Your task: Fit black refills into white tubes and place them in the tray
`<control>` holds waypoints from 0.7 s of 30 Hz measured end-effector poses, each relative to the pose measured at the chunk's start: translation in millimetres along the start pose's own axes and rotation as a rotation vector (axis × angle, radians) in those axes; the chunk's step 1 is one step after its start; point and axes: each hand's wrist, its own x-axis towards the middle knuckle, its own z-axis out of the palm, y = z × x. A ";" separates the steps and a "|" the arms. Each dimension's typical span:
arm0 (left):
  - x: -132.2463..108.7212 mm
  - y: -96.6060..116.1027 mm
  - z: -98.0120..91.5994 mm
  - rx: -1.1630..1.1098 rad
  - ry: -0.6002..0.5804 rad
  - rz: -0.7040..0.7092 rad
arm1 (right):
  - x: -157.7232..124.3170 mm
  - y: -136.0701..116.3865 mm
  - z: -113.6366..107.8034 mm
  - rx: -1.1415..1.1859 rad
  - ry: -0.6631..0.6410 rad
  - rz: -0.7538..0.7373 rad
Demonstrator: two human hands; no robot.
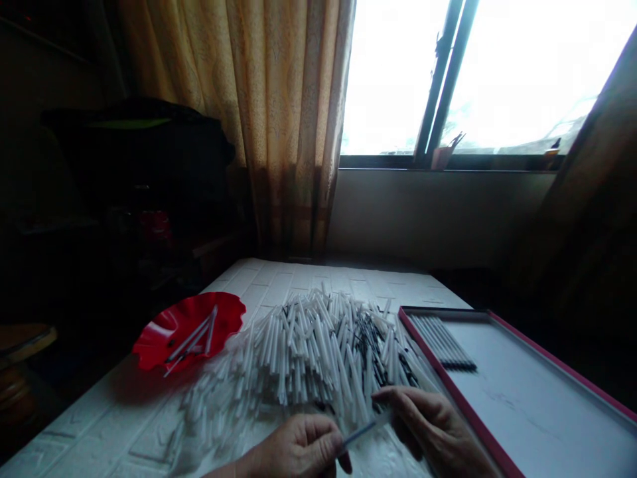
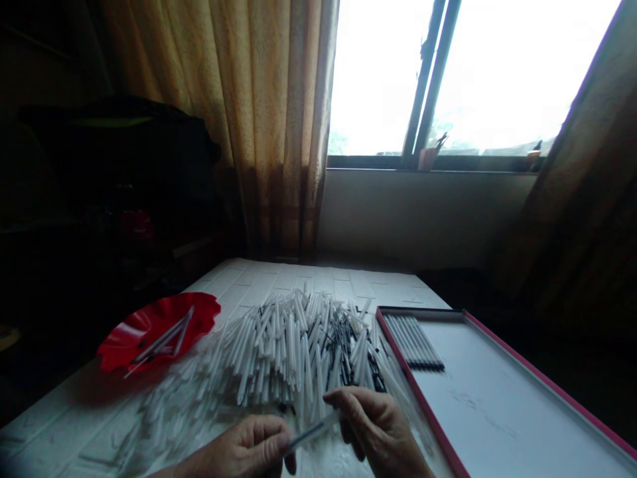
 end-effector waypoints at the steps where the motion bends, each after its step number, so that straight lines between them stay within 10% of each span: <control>1: 0.5 -0.5 0.9 -0.007 0.008 -0.001 | 0.1 -1.8 0.3 0.009 0.004 -0.001; 7: 5.4 -5.3 5.8 0.051 0.137 0.013 | 0.8 -11.9 3.0 0.007 0.007 0.021; 15: 2.3 -2.9 5.1 0.294 0.179 0.034 | 0.4 -6.6 -14.1 -0.347 -0.488 0.195; 21: -10.6 3.7 7.4 0.479 0.157 0.003 | -14.2 6.9 -12.8 -0.575 -0.505 0.060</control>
